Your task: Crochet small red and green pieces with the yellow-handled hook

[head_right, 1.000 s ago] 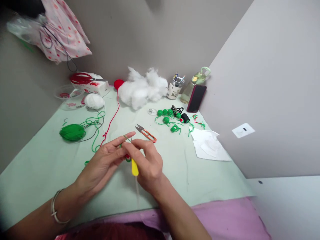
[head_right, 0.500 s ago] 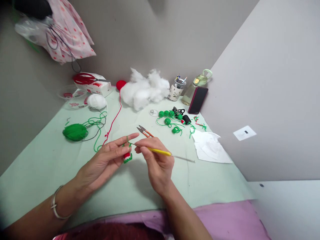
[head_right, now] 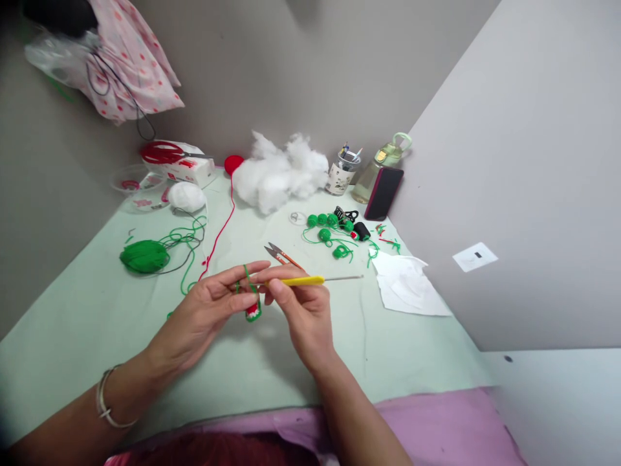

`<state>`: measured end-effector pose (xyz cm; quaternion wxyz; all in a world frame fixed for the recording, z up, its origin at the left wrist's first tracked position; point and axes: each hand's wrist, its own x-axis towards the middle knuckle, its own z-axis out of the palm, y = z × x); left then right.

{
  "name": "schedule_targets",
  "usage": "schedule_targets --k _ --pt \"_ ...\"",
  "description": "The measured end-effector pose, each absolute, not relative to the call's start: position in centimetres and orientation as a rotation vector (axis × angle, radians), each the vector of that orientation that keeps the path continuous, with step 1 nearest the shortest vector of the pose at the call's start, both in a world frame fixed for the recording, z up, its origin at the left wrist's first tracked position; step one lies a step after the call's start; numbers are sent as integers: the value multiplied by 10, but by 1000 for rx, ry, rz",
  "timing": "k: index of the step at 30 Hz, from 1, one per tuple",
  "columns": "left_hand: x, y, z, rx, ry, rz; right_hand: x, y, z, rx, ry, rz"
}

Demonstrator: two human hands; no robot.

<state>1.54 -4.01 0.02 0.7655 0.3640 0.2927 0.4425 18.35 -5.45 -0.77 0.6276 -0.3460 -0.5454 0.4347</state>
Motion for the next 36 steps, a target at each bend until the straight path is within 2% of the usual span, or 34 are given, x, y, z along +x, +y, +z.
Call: schedule_targets --k 5,11,13,19,22,24,29,31,36 --pt "18 -41 -7 818 710 1031 179 -59 -7 -873 -1406 739" --pt "20 -41 -9 627 663 1003 174 -69 -20 -924 -1796 44" --pt "18 -39 -9 564 627 951 175 -69 -20 -917 -1766 82" --pt "12 -35 -3 592 651 953 184 -59 -4 -851 -1248 675" --pt "14 -39 -3 684 687 998 183 -57 -3 -848 -1210 816" --pt "18 -43 -5 749 723 1063 180 -59 -7 -908 -1343 695" --pt "25 -48 -9 675 682 1046 171 -69 -23 -975 -1792 -81" --pt "24 -47 -9 613 649 988 171 -70 -24 -951 -1786 -61" --pt "18 -41 -6 565 620 921 176 -65 -13 -890 -1513 358"
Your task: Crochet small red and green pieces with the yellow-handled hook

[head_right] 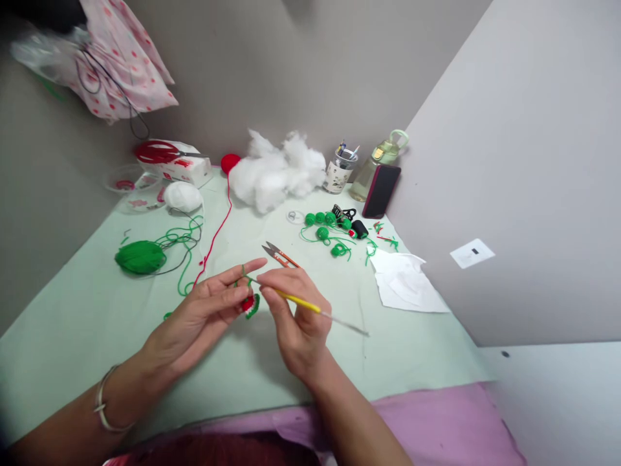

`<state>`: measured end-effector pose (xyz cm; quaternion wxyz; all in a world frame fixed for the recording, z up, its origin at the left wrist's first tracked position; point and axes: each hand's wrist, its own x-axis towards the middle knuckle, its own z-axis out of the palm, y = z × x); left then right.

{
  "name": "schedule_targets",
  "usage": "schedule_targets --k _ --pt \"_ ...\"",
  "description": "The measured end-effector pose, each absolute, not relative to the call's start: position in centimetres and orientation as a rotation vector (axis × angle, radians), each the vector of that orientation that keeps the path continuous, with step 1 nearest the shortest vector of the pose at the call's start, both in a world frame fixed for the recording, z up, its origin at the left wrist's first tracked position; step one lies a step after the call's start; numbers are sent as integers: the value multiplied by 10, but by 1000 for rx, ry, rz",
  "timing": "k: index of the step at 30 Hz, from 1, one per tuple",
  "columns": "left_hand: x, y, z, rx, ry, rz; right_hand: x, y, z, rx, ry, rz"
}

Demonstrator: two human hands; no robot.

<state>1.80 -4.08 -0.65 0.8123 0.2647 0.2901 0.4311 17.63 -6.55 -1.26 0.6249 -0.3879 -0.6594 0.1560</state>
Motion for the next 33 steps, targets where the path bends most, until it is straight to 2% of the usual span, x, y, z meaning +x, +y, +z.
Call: schedule_targets --k 9,13,15,20,23,27,33 --pt "10 -35 -4 664 580 896 187 -55 0 -792 -1065 947" --pt "12 -35 -8 736 593 911 186 -54 0 -777 -1116 1086" --pt "14 -36 -10 778 617 918 181 -56 -6 -821 -1304 907" --pt "18 -36 -11 806 697 902 186 -49 -25 -1125 -1578 -70" --pt "17 -36 -11 869 752 900 207 -36 -24 -1261 -1477 -111" --pt "15 -34 -13 964 820 931 222 -28 -16 -1309 -1230 320" --pt "14 -30 -21 1110 879 991 197 -37 -13 -1196 -1422 794"
